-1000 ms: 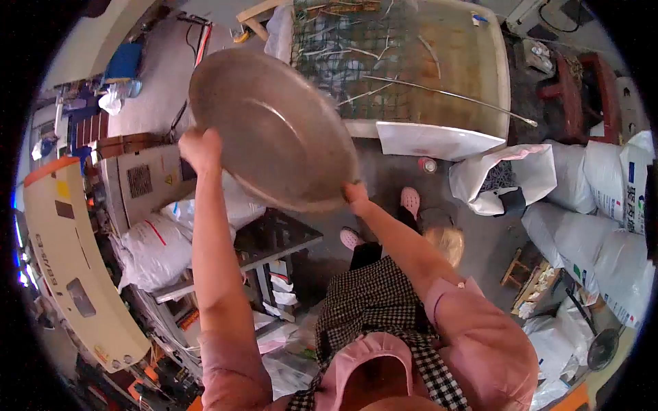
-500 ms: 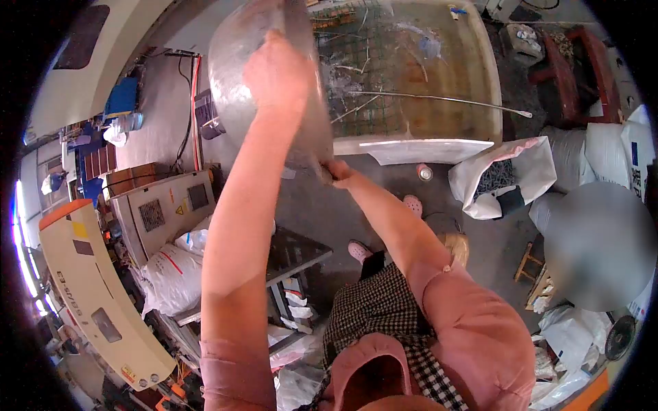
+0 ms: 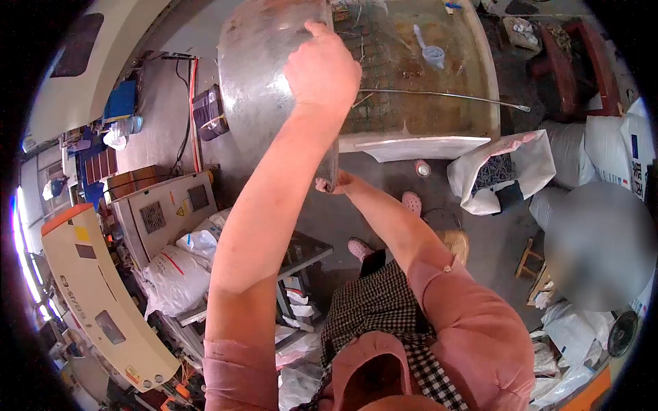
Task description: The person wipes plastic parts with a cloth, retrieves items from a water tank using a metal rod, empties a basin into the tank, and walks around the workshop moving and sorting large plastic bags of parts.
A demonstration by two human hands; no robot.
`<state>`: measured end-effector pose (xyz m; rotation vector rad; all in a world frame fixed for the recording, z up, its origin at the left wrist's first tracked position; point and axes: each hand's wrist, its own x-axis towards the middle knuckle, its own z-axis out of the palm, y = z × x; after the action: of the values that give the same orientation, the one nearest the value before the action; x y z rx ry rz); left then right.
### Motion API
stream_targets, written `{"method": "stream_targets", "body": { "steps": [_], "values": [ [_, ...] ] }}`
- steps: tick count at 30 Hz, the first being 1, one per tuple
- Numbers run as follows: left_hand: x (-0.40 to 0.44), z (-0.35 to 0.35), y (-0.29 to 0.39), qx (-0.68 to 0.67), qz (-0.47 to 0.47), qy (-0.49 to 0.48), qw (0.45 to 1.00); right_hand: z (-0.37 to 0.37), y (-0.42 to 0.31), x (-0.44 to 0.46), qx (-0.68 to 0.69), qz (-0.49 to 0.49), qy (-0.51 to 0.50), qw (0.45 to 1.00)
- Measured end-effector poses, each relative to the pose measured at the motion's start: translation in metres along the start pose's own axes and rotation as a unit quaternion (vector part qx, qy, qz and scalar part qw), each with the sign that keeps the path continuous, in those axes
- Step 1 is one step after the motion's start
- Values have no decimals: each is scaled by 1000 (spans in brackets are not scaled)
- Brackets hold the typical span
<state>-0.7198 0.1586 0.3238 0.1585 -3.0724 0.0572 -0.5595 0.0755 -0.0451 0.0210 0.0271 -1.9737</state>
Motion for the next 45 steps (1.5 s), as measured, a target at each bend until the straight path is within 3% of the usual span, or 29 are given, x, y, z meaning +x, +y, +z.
{"method": "stream_targets", "body": {
  "steps": [2, 6, 7, 8, 9, 10, 11, 12, 14, 18, 20, 21, 23, 29, 31, 35, 37, 39, 42, 45],
  "values": [
    [-3, 2, -4, -32, -19, 67, 997, -7, 6, 0, -62, -22, -22, 998],
    [-10, -1, -15, -47, -17, 65, 997, -18, 14, 4, -210, -65, -60, 974],
    [-11, 0, -18, -48, -18, 66, 997, -15, 15, 4, -428, -137, -46, 892],
    [-12, 0, -22, -50, -18, 65, 996, -1, 12, 1, -620, -203, 0, 758],
    [-14, 2, -26, -49, -21, 66, 996, 13, 9, -5, -263, -61, 79, 960],
    [-15, 4, -31, -49, -21, 82, 995, 14, 9, -7, -62, 23, 94, 993],
    [-16, 5, -35, -48, -21, 97, 994, 14, 8, -9, 144, 94, 144, 974],
    [-19, 5, -40, -47, -23, 96, 994, 14, 9, -13, -40, 53, 102, 993],
    [-23, 2, -48, -50, -31, 68, 996, -7, 17, -13, -227, 14, 56, 972],
    [-32, 4, -61, -68, -27, 70, 995, -57, 57, -10, -87, -77, 22, 993],
    [-32, 9, -69, -65, -16, 95, 993, -43, 43, -7, -58, -99, 10, 993],
    [-34, 9, -70, -66, -17, 90, 994, 0, 30, -13, -62, -18, 122, 991],
    [-38, 6, -72, -76, -39, 65, 994, 48, 20, -23, -66, 71, 229, 969],
    [-56, 4, -88, -104, -55, 73, 990, 79, 16, -35, -316, 2, 242, 918],
    [-58, 8, -91, -104, -68, 69, 990, 65, 17, -27, -86, 67, 230, 967],
    [-58, 35, -102, -83, -102, 56, 990, 49, 28, -37, -68, 27, 236, 969],
    [-64, 53, -109, -85, -102, 53, 990, 27, 39, -42, -107, 79, 333, 933],
    [-71, 72, -116, -90, -105, 53, 989, 20, 46, -57, -112, 84, 337, 931],
    [-82, 82, -121, -120, -119, 11, 986, 15, 51, -66, -123, 90, 366, 918],
    [-95, 66, -115, -194, -111, 54, 973, 16, 47, -69, -135, 84, 410, 898]
  ]
}}
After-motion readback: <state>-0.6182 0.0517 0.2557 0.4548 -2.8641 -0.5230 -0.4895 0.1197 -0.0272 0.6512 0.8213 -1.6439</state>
